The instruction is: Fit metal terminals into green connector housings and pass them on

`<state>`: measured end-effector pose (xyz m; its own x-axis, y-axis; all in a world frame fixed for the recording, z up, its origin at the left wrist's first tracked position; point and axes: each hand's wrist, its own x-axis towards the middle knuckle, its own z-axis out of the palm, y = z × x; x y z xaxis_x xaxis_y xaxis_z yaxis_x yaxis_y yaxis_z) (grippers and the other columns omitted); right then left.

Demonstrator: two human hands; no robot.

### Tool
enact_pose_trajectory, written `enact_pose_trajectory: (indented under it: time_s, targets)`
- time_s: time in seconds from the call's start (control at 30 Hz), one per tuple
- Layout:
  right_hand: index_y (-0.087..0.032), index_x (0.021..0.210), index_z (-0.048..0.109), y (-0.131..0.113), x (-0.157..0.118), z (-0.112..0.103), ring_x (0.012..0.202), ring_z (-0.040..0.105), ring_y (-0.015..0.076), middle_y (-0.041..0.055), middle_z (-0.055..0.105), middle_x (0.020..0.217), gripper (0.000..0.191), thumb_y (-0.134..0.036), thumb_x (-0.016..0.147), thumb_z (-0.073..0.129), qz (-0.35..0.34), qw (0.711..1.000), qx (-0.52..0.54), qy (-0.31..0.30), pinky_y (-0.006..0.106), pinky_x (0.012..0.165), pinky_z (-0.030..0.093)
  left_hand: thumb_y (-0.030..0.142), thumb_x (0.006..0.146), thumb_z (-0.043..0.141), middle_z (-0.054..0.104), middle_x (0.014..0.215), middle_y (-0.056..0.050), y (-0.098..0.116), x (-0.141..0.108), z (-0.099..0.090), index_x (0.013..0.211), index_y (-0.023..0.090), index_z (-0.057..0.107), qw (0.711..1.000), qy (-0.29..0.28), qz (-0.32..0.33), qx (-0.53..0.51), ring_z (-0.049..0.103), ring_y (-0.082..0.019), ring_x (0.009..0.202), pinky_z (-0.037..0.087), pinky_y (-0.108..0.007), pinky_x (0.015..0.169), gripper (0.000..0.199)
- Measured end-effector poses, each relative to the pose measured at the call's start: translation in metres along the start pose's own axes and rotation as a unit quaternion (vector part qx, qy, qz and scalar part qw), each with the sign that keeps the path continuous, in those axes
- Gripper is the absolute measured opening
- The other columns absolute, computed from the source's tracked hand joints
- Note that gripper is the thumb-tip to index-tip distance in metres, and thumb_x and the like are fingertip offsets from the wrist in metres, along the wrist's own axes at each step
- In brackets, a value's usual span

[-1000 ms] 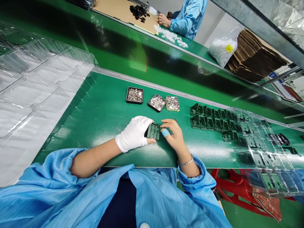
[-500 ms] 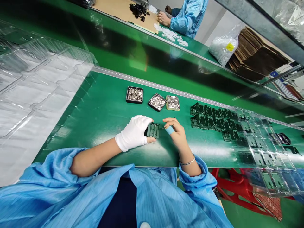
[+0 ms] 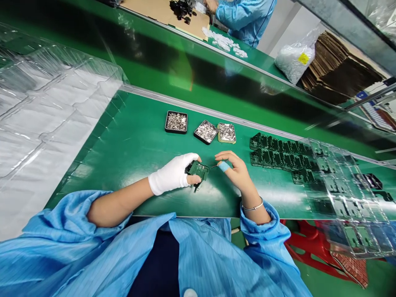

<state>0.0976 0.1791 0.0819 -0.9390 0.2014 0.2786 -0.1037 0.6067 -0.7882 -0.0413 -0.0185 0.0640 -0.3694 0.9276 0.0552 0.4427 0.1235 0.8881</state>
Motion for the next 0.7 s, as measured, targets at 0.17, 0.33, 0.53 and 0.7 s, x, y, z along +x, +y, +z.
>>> enact_pose_trajectory:
  time_s: [0.17, 0.33, 0.53, 0.7]
  targets:
    - [-0.021, 0.098, 0.068, -0.010, 0.006, 0.001, 0.098, 0.063, 0.0177, 0.0063, 0.069, 0.100, 0.013, -0.026, 0.095, 0.057, -0.092, 0.969, 0.033, -0.225, 0.035, 0.091, 0.050, 0.078, 0.075, 0.054, 0.059, 0.086, -0.001, -0.002, 0.001, -0.004, 0.102, 0.017, 0.057, 0.986, -0.156, 0.010, -0.061, 0.055, -0.020, 0.078, 0.041, -0.029, 0.070, 0.067]
    - [-0.019, 0.102, 0.067, -0.021, 0.006, 0.008, 0.095, 0.063, 0.0168, 0.0071, 0.069, 0.101, 0.018, -0.014, 0.094, 0.051, -0.114, 0.924, 0.028, -0.365, 0.031, 0.088, 0.048, 0.080, 0.072, 0.057, 0.059, 0.084, -0.001, -0.006, -0.001, -0.006, 0.097, 0.016, 0.056, 0.958, -0.253, 0.009, -0.135, 0.052, -0.018, 0.074, 0.039, -0.026, 0.064, 0.068]
    - [-0.023, 0.110, 0.062, -0.036, -0.014, 0.019, 0.074, 0.062, 0.0142, 0.0009, 0.071, 0.089, 0.024, -0.014, 0.091, 0.050, -0.164, 0.875, -0.023, -0.455, 0.025, 0.067, 0.042, 0.075, 0.067, 0.069, 0.059, 0.070, 0.001, 0.001, -0.004, -0.001, 0.092, 0.019, 0.053, 0.883, -0.413, -0.016, -0.224, 0.051, -0.015, 0.061, 0.037, -0.025, 0.051, 0.063]
    - [-0.022, 0.104, 0.060, -0.026, -0.034, 0.038, 0.066, 0.059, 0.0134, -0.0007, 0.066, 0.075, 0.018, -0.028, 0.098, 0.044, -0.189, 0.875, 0.039, -0.443, 0.024, 0.061, 0.042, 0.072, 0.062, 0.074, 0.058, 0.065, 0.002, 0.001, -0.006, 0.008, 0.082, 0.021, 0.055, 0.861, -0.444, -0.011, -0.248, 0.051, -0.016, 0.056, 0.038, -0.026, 0.047, 0.058]
